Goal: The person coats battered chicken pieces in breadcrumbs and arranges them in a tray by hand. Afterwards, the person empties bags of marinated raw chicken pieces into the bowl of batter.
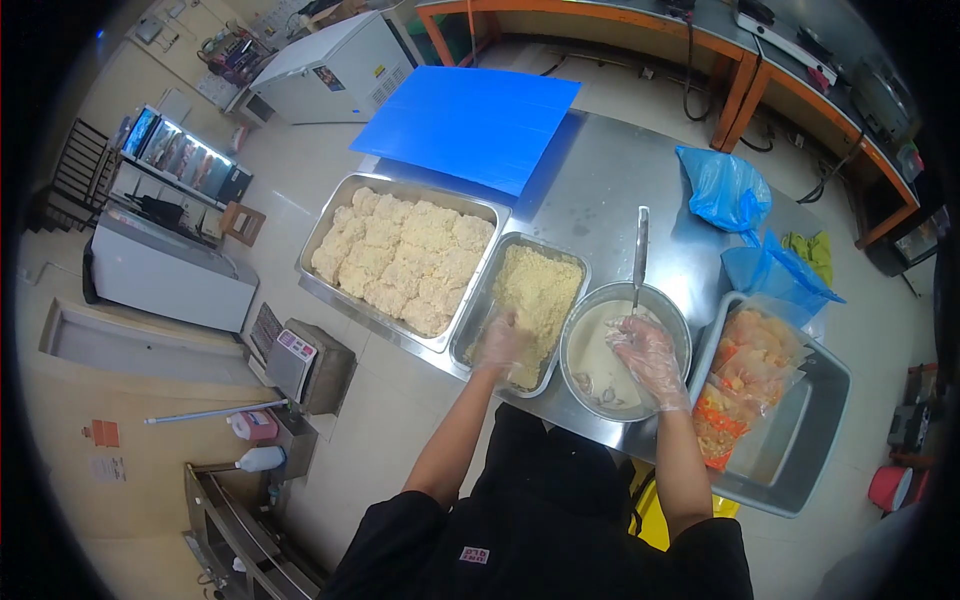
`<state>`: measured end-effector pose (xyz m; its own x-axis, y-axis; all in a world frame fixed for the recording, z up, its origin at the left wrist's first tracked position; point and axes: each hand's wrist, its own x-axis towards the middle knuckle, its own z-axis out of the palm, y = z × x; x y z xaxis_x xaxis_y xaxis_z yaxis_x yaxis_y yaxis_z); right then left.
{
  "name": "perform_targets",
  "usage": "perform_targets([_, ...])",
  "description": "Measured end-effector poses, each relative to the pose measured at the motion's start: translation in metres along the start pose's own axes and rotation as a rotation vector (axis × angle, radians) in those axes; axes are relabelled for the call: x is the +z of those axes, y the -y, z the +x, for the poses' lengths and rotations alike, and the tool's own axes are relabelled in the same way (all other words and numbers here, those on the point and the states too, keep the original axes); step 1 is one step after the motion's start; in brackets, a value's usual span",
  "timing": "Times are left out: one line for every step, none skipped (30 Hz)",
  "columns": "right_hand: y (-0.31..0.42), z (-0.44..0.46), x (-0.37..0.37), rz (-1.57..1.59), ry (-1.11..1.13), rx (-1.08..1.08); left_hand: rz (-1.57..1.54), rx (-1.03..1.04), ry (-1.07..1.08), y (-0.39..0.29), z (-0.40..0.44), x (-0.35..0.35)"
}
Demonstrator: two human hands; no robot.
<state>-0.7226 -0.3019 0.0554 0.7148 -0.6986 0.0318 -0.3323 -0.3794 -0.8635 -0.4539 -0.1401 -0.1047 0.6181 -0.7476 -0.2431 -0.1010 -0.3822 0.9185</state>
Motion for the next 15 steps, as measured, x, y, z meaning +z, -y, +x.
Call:
perform_targets([-0.006, -0.002, 0.002, -0.002, -0.015, -0.031, -0.341, 0.044, -0.014, -0.003, 0.002, 0.004])
perform_targets([-0.010, -0.004, 0.004, -0.004, -0.029, -0.064, -0.057, 0.087, -0.113, -0.004, 0.004, 0.002])
perform_targets([-0.010, -0.004, 0.004, 0.015, -0.029, -0.051, 0.228, 0.131, -0.211, -0.044, -0.001, -0.005])
perform_targets([-0.010, -0.004, 0.004, 0.035, -0.028, -0.040, 0.514, 0.173, -0.309, -0.067, -0.003, -0.010])
perform_targets([-0.009, -0.002, 0.004, 0.056, -0.027, -0.032, 0.639, 0.262, -0.333, -0.056, 0.005, -0.011])
perform_targets([-0.008, -0.001, 0.004, 0.054, -0.014, -0.030, 0.766, 0.353, -0.357, -0.031, 0.021, -0.011])
perform_targets([-0.005, -0.001, 0.002, 0.053, -0.002, -0.027, 0.647, 0.275, -0.263, -0.006, 0.039, -0.015])
perform_targets([-0.004, -0.001, 0.001, 0.050, 0.010, -0.022, 0.530, 0.188, -0.182, 0.018, 0.057, -0.019])
perform_targets([-0.005, -0.001, 0.000, 0.045, 0.014, -0.015, 0.163, -0.063, 0.015, 0.041, 0.079, -0.032])
perform_targets([-0.006, -0.001, 0.000, 0.041, 0.015, -0.007, 0.078, -0.127, 0.067, 0.040, 0.081, -0.033])
perform_targets([-0.007, -0.001, 0.000, 0.038, 0.018, 0.003, -0.003, -0.194, 0.115, 0.038, 0.083, -0.035])
perform_targets([-0.008, -0.001, 0.001, 0.042, 0.015, 0.004, 0.197, -0.075, 0.016, 0.013, 0.064, -0.031])
perform_targets([-0.009, -0.001, 0.001, 0.045, 0.011, 0.004, 0.396, 0.047, -0.083, -0.014, 0.046, -0.027])
perform_targets([-0.010, 0.000, 0.002, 0.048, 0.007, 0.004, 0.508, 0.183, -0.130, -0.038, 0.033, -0.024])
perform_targets([-0.008, 0.000, 0.002, 0.051, 0.017, 0.013, 0.617, 0.319, -0.176, -0.059, 0.020, -0.020])
